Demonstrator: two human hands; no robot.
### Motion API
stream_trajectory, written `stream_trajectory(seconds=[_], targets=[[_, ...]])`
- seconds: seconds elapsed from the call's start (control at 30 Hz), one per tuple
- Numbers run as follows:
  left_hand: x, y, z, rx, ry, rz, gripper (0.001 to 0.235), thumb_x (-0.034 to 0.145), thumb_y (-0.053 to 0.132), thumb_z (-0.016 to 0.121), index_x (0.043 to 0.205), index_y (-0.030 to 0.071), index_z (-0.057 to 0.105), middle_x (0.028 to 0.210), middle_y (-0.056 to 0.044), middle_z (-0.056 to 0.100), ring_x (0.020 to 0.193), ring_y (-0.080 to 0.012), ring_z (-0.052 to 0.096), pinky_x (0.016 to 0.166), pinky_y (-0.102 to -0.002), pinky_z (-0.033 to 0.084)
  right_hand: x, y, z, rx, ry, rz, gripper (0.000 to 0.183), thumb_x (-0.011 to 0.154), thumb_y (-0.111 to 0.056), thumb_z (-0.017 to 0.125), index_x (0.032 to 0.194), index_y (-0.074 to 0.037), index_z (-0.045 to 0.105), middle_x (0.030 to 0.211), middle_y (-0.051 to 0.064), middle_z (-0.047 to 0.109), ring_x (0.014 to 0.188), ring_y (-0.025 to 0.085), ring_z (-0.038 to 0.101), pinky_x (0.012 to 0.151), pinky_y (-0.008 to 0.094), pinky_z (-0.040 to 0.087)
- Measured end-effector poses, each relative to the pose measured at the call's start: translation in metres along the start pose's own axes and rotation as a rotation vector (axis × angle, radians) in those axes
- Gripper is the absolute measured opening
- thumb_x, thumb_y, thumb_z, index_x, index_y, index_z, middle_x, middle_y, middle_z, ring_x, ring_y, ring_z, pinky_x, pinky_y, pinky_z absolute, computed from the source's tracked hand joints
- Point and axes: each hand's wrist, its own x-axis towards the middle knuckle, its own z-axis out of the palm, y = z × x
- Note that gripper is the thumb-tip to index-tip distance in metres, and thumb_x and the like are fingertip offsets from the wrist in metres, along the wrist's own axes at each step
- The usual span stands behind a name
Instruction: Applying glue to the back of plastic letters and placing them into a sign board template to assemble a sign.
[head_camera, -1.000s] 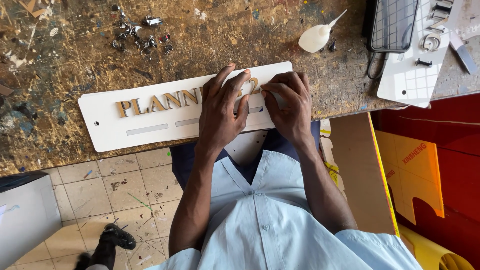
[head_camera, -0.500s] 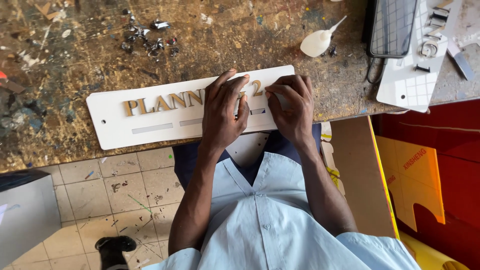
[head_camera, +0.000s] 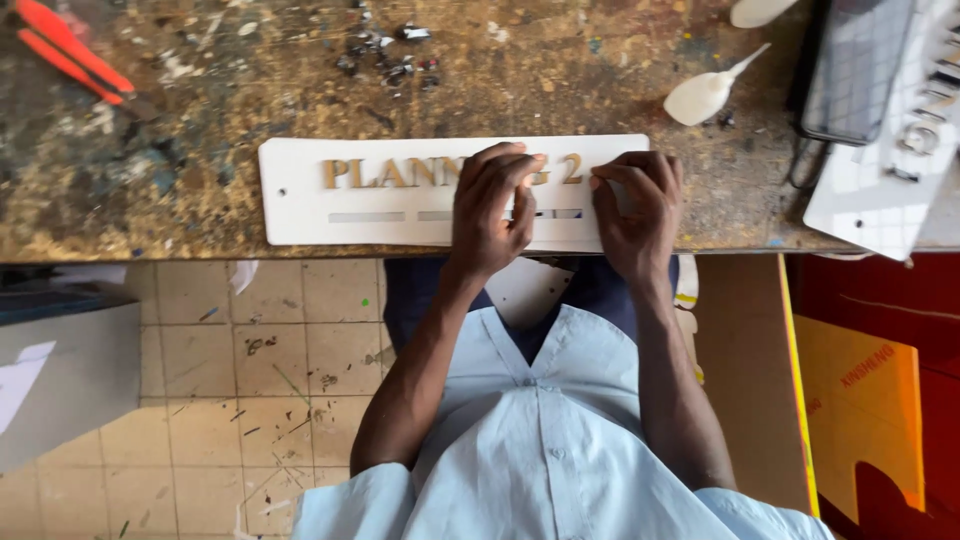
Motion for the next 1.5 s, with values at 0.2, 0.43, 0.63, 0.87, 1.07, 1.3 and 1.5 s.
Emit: stream_trajectory(seconds=[0.2,0.43,0.63,0.87,1.07,1.3,1.5], targets=[[-0.003,-0.002,-0.012,0.039,-0.009,0.031,0.037,0.107,-0.001,0.066,0.141,0.01,0.075,0.125,-0.006,0.082,0.13,-0.0281,0.075,0.12,-0.045,0.055,-0.005,0.001,0.0,-0.022,0.008,0.025,0.011,0.106,0.004,0.083,0.113,-0.004,0.086,0.108,0.014,0.07,0.107,0.035,0.062,0.094,0.048,0.049],[-0.032,-0.006,-0.069,0.11,-0.005,-0.012,0.035,0.104,-0.007,0.066,0.137,0.002,0.073,0.123,-0.015,0.078,0.128,-0.0352,0.071,0.121,-0.052,0.052,-0.009,0.007,0.004,-0.068,0.014,0.0,0.012,0.104,0.003,0.083,0.112,-0.006,0.086,0.108,0.013,0.07,0.107,0.034,0.062,0.093,0.047,0.049],[-0.045,-0.024,-0.112,0.179,0.066,-0.067,0.038,0.1,-0.006,0.073,0.137,0.004,0.075,0.13,-0.01,0.074,0.132,-0.033,0.068,0.124,-0.054,0.052,-0.002,0.001,0.008,-0.109,0.026,0.012,0.012,0.102,0.002,0.081,0.11,-0.006,0.086,0.104,0.014,0.07,0.104,0.035,0.063,0.091,0.048,0.05],[-0.04,-0.038,-0.161,0.476,0.165,-0.329,0.037,0.102,0.002,0.078,0.138,0.009,0.071,0.148,-0.012,0.06,0.153,-0.0397,0.043,0.131,-0.069,0.029,-0.002,0.003,0.01,-0.121,0.105,0.056,0.01,0.104,-0.002,0.083,0.111,-0.009,0.086,0.106,0.012,0.071,0.106,0.034,0.063,0.093,0.047,0.05],[-0.034,-0.046,-0.184,0.579,0.133,-0.502,0.041,0.105,0.012,0.085,0.143,0.013,0.069,0.164,-0.017,0.052,0.16,-0.0504,0.033,0.124,-0.081,0.026,0.006,-0.003,0.012,-0.081,0.117,0.128,0.008,0.107,-0.006,0.082,0.112,-0.011,0.085,0.112,0.011,0.071,0.111,0.031,0.063,0.097,0.045,0.05],[-0.03,-0.038,-0.183,0.534,0.227,-0.5,0.041,0.114,0.021,0.078,0.151,0.007,0.066,0.162,-0.026,0.06,0.149,-0.0493,0.057,0.122,-0.072,0.04,0.012,-0.013,0.005,-0.015,0.152,0.204,0.008,0.112,-0.009,0.076,0.118,-0.008,0.081,0.114,0.018,0.068,0.115,0.041,0.068,0.1,0.055,0.055],[-0.033,-0.049,-0.168,0.625,0.39,-0.395,0.038,0.108,-0.004,0.064,0.144,0.007,0.071,0.158,-0.02,0.067,0.143,-0.0414,0.067,0.116,-0.057,0.05,0.004,-0.002,0.005,0.05,0.183,0.217,0.009,0.114,-0.004,0.076,0.119,-0.006,0.082,0.121,0.016,0.073,0.117,0.033,0.075,0.103,0.044,0.061]])
